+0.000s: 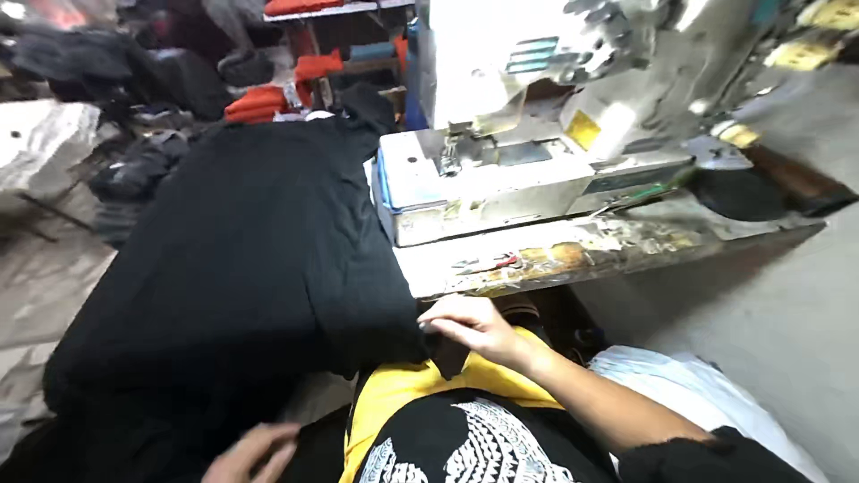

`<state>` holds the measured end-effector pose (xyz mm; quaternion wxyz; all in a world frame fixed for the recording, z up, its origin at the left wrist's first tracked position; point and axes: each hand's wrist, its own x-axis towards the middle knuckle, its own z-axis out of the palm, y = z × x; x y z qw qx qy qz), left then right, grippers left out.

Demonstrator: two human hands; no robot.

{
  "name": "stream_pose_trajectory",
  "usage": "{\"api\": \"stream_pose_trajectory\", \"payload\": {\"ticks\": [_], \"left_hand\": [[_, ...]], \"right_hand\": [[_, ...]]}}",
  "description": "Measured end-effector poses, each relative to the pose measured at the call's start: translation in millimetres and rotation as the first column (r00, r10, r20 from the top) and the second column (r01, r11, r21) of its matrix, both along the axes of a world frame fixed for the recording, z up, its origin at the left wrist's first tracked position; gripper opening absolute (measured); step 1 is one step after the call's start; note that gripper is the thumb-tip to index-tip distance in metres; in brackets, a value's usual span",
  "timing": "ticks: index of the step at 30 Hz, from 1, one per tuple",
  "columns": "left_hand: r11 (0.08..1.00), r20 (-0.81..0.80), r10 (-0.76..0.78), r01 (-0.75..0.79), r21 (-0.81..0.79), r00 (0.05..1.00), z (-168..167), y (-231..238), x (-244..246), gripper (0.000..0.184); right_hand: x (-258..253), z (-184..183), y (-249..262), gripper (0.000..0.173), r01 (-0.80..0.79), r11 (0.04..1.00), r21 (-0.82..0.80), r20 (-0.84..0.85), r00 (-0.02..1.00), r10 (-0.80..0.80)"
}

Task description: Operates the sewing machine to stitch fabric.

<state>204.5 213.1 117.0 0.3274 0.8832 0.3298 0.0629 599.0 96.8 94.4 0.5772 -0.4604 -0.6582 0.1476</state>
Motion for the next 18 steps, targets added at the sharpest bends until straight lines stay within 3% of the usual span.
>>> {"api": "stream_pose_trajectory", "payload": {"ticks": [2,5,7,10,12,14,15,18], "left_hand": [[0.963,0.245,-0.238,0.196,0.183,0.94,50.9,34.3,77.4,0.029],[0.862,0.34,-0.429,0.266,0.432,0.837,110.0,64.3,191.9,0.027],[0.815,0.344,-0.452,0.224,0.534,0.823,127.9,80.5,261.9,0.026],[0.817,0.343,-0.398,0.158,0.555,0.851,129.5,106.1,346.7,0.032],[0.846,0.309,-0.342,0.147,0.512,0.887,121.8,116.6,377.8,0.035],[0.875,0.327,-0.325,0.151,0.46,0.887,112.0,122.6,389.5,0.021],[0.874,0.34,-0.329,0.147,0.463,0.881,108.9,123.4,389.1,0.014],[0.86,0.347,-0.358,0.161,0.485,0.867,107.1,125.0,375.6,0.017]], "right_hand": [[19.2,-5.1,-8.3,0.021,0.305,0.934,0.188,-0.108,0.951,-0.289],[51.6,-9.7,-17.3,0.021,0.632,0.722,0.283,-0.171,0.774,-0.61],[77.6,-10.7,-20.6,0.02,0.726,0.617,0.303,-0.182,0.68,-0.71],[116.4,-14.0,-23.3,0.024,0.735,0.597,0.323,-0.146,0.661,-0.736],[126.4,-17.8,-23.6,0.026,0.747,0.599,0.289,-0.144,0.652,-0.744],[125.8,-18.6,-21.8,0.023,0.759,0.598,0.26,-0.142,0.642,-0.753],[124.2,-19.8,-21.4,0.022,0.758,0.601,0.255,-0.138,0.644,-0.753],[122.2,-21.6,-22.0,0.019,0.751,0.609,0.256,-0.14,0.652,-0.745]]}}
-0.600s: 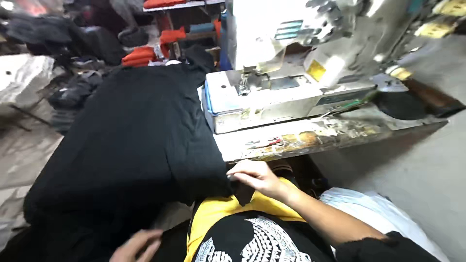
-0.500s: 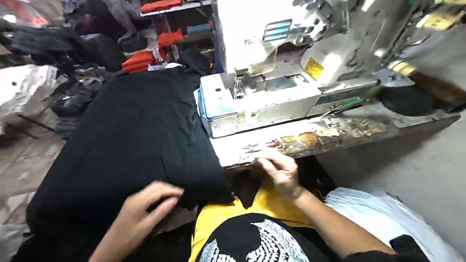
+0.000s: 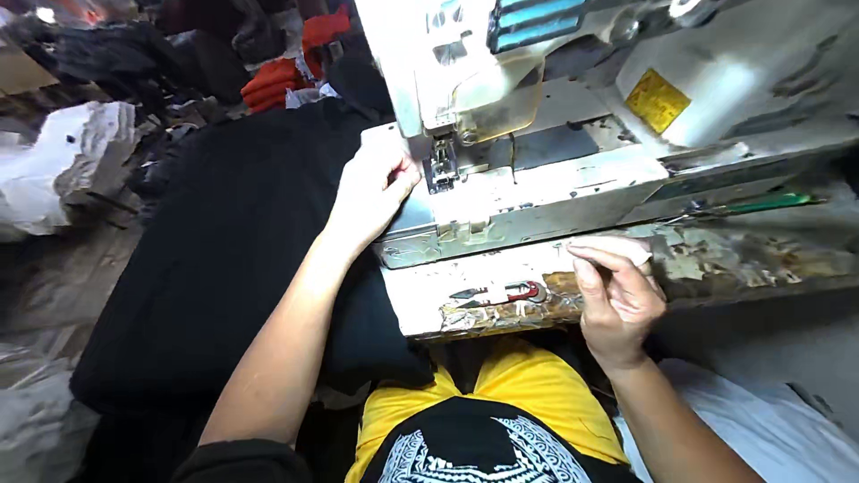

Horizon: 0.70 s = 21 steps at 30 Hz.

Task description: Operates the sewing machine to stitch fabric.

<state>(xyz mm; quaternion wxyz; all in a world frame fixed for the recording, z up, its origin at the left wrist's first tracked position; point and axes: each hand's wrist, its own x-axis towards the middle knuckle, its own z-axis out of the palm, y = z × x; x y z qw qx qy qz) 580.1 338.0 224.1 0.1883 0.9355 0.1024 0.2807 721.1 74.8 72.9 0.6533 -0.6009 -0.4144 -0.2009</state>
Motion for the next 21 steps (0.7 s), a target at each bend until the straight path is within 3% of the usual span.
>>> {"api": "stream_pose_trajectory", "payload": {"ticks": [5,9,13,16,21], "left_hand": [[0.99,-0.001,0.139,-0.139,-0.006,0.99,3.2,9.1,-31.9,0.016],[0.922,-0.048,0.387,-0.387,0.015,0.921,11.9,17.3,-35.9,0.017],[0.97,-0.07,0.243,-0.244,0.003,0.967,12.7,-1.3,-12.1,0.037],[0.991,-0.093,0.132,-0.129,0.042,0.987,2.9,-6.1,8.7,0.026],[0.994,-0.058,0.106,-0.106,0.004,0.993,3.3,6.4,1.1,0.02]], "right_hand": [[0.5,-2.1,-3.8,0.018,0.002,1.0,0.015,-0.03,1.0,-0.001],[0.3,-0.6,-2.8,0.019,0.013,1.0,0.0,-0.016,1.0,-0.013],[-0.8,4.5,0.4,0.02,0.045,0.998,-0.038,0.03,0.999,-0.044],[-2.3,7.8,2.2,0.021,0.074,0.994,-0.082,0.059,0.996,-0.069],[-2.9,8.6,4.2,0.022,0.133,0.983,-0.128,0.091,0.988,-0.122]]}}
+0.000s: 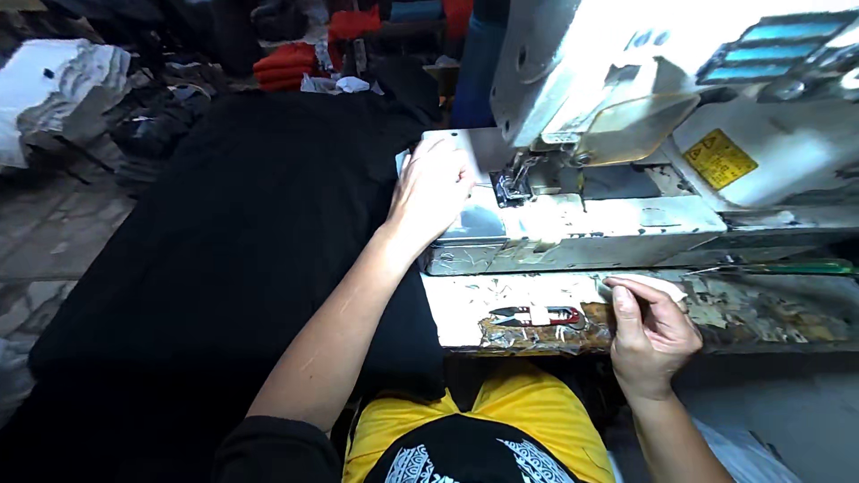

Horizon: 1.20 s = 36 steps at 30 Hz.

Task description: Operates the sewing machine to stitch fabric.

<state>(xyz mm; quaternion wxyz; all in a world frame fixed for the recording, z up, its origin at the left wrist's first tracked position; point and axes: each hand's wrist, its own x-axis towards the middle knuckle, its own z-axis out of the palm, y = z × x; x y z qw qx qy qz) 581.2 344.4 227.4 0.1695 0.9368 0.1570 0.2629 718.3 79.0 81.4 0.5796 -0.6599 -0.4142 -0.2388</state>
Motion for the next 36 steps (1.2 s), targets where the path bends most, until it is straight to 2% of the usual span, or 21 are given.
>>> {"api": "stream_pose_trajectory", "payload": {"ticks": [3,7,11,14,16,19,21,24,27,30,33,36], "left_hand": [[0.999,0.063,0.052,-0.051,-0.009,0.997,-5.2,11.4,-10.7,0.02],[0.985,0.029,0.17,-0.171,0.013,0.985,-0.8,7.7,-11.4,0.017],[0.999,0.057,0.034,-0.034,-0.005,0.998,1.9,-7.1,-3.0,0.026],[1.0,-0.039,-0.021,0.022,0.011,0.999,-0.1,-6.0,7.0,0.021],[1.0,-0.082,0.02,-0.019,0.016,0.996,3.4,1.3,7.5,0.023],[0.98,-0.088,0.197,-0.194,0.036,0.977,6.0,10.4,-1.4,0.026],[0.967,-0.02,0.254,-0.254,-0.001,0.967,7.2,2.5,-8.4,0.025],[0.985,0.171,0.168,-0.159,-0.063,0.971,7.9,-24.4,-9.4,0.017],[0.994,0.281,0.093,-0.076,-0.073,0.955,8.8,-42.8,-0.5,0.013],[0.985,0.338,0.111,-0.057,-0.165,0.935,6.9,-51.3,7.5,0.011],[0.939,0.347,0.144,-0.017,-0.342,0.927,3.9,-53.6,10.4,0.006],[0.921,0.348,0.165,-0.018,-0.388,0.923,1.3,-55.2,12.0,0.004]], "right_hand": [[0.2,-1.8,0.1,0.022,0.008,0.999,-0.035,0.036,0.999,-0.007],[-0.4,-3.6,-0.1,0.022,0.031,0.999,-0.031,0.055,0.998,-0.029],[-0.9,-5.0,-0.8,0.023,0.033,0.999,-0.009,0.063,0.997,-0.033],[-0.9,-8.2,-2.1,0.023,0.022,1.0,0.002,0.053,0.998,-0.023],[-0.6,-9.4,-2.0,0.023,0.018,1.0,0.015,0.044,0.999,-0.018],[-1.4,-10.6,-1.2,0.022,0.028,0.998,0.048,0.034,0.999,-0.03],[-1.8,-11.1,-0.4,0.022,0.03,0.997,0.069,0.041,0.999,-0.032],[-2.8,-12.4,0.0,0.022,0.016,0.996,0.087,0.047,0.999,-0.02],[-2.8,-11.9,-0.6,0.022,0.001,0.995,0.101,0.04,0.999,-0.005],[-2.0,-12.3,-1.5,0.021,-0.013,0.992,0.122,0.028,1.0,0.01],[-1.1,-13.1,-3.1,0.02,-0.033,0.99,0.137,0.015,0.999,0.031],[-1.1,-13.2,-3.8,0.019,-0.045,0.988,0.146,0.006,0.999,0.045]]}}
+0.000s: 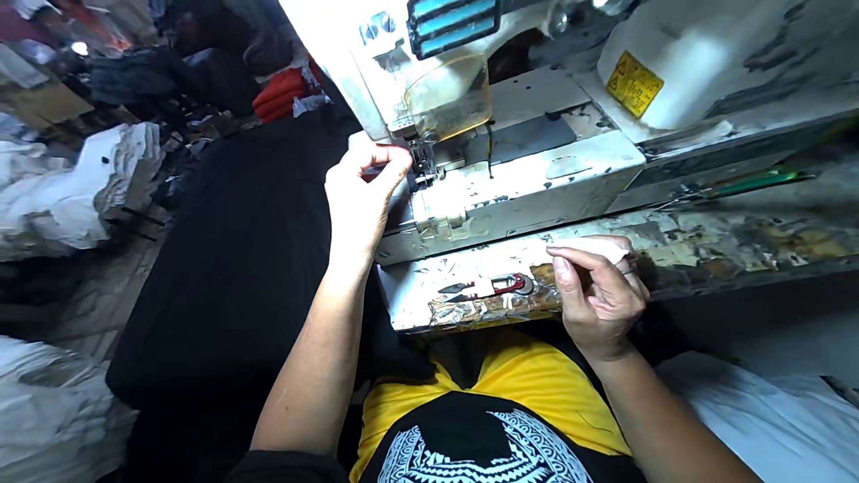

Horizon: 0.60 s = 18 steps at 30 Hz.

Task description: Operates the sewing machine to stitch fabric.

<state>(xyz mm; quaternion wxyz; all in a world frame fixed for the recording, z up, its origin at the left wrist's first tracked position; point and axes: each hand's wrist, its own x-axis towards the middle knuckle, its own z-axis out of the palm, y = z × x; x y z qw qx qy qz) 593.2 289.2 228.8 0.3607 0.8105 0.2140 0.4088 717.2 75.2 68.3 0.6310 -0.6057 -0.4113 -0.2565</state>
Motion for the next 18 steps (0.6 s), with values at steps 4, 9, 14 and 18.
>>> {"api": "stream_pose_trajectory", "payload": {"ticks": [4,9,14,18], "left_hand": [[0.998,-0.033,0.06,-0.059,0.033,0.998,-2.0,-2.6,1.7,0.007],[0.987,-0.088,0.153,-0.147,0.067,0.984,-3.4,-3.8,6.5,0.01],[0.991,-0.094,0.123,-0.118,0.061,0.988,-3.4,-2.5,-0.8,0.007],[0.998,0.035,-0.043,0.044,-0.038,0.998,-4.2,-3.7,-13.1,0.007]], "right_hand": [[-0.4,0.0,-0.2,0.019,0.006,1.0,-0.004,0.0,1.0,-0.006],[-0.3,-0.6,0.3,0.021,0.016,1.0,-0.011,0.008,1.0,-0.016],[0.7,-0.6,0.5,0.02,0.022,1.0,-0.015,0.02,1.0,-0.021],[1.0,-1.0,-0.3,0.02,0.011,1.0,-0.018,0.011,1.0,-0.011]]}}
